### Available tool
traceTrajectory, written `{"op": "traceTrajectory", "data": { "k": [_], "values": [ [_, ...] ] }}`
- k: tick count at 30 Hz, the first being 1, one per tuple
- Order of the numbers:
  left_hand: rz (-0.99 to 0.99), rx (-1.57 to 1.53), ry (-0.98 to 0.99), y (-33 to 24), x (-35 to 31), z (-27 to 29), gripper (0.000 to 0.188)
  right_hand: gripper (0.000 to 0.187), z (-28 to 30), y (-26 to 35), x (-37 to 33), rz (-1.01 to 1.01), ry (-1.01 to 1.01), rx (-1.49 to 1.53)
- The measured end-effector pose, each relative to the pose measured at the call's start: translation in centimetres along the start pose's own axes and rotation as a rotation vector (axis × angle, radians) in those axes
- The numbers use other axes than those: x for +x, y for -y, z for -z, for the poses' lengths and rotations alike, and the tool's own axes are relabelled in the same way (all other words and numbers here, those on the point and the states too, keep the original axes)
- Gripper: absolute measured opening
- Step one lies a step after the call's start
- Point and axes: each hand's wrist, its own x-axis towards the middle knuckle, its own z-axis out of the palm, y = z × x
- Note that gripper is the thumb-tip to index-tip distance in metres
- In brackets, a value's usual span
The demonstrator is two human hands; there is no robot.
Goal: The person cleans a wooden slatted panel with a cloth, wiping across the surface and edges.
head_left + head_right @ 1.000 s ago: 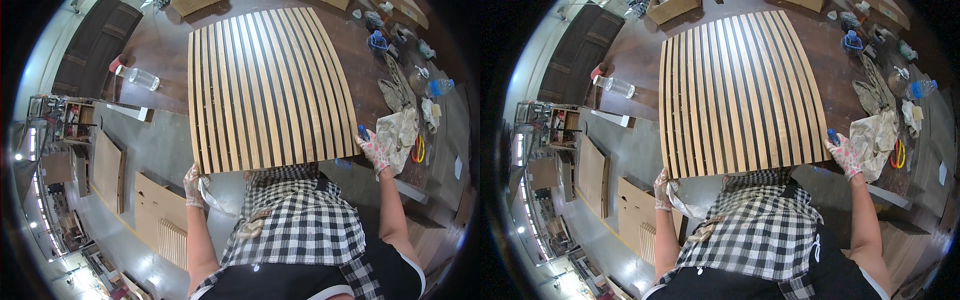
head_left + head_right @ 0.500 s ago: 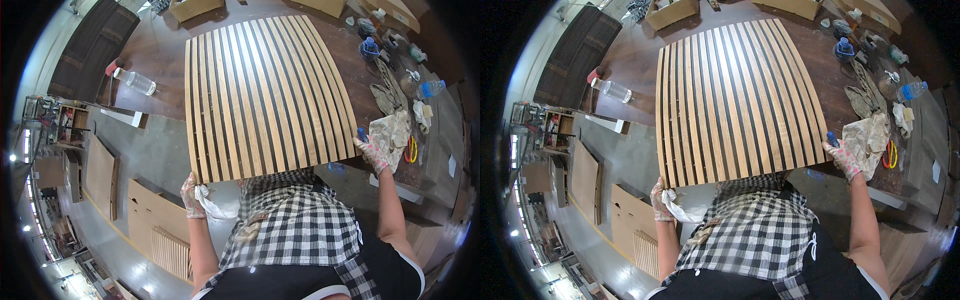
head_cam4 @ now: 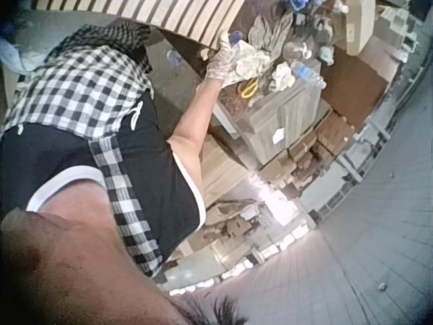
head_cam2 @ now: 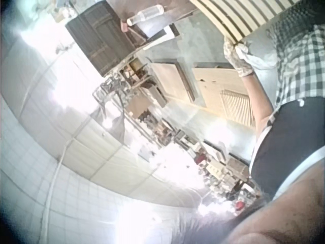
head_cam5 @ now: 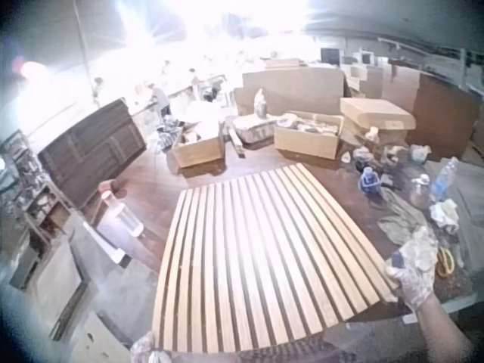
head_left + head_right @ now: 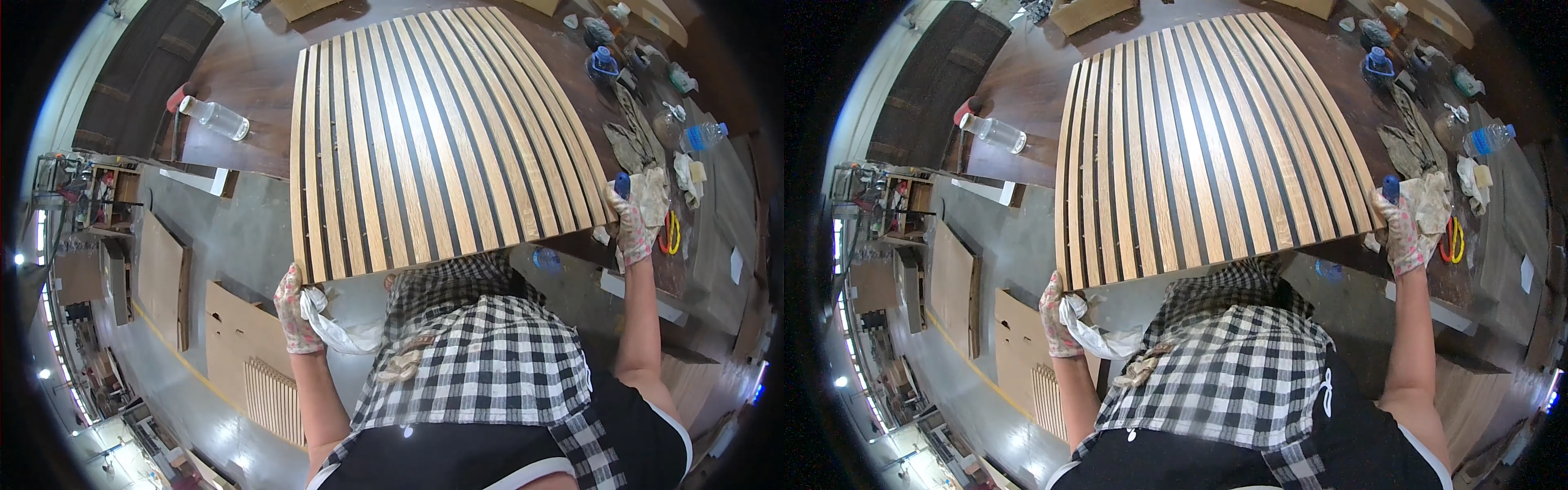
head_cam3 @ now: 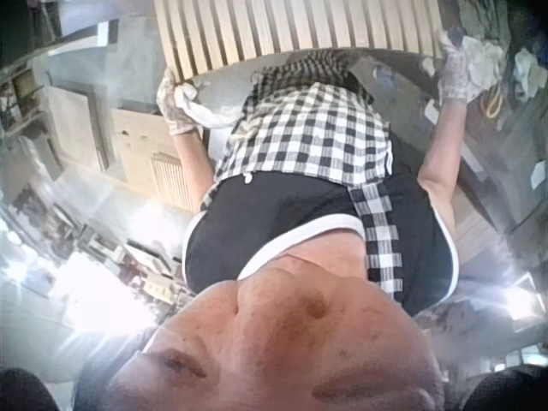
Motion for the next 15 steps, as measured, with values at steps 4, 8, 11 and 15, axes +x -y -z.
{"op": "traceTrajectory", "data": {
  "k": [4,8,11,15],
  "values": [
    [0.209,-0.126,0.052,-3.4,-1.2,-2.5,0.032,0.025,1.1,-0.8,1.0,0.447,-0.022,-0.274],
    [0.301,-0.228,0.005,-3.9,-1.3,-2.5,0.033,0.033,0.7,-0.4,1.0,0.096,-0.134,-0.182],
    [0.292,-0.194,0.069,-4.0,-1.0,-2.1,0.033,0.031,0.8,-0.6,1.5,0.187,-0.079,-0.122],
    [0.308,-0.258,0.06,-4.3,-1.4,-2.7,0.032,0.032,0.6,0.0,1.6,0.102,-0.035,-0.1]
  ]
}}
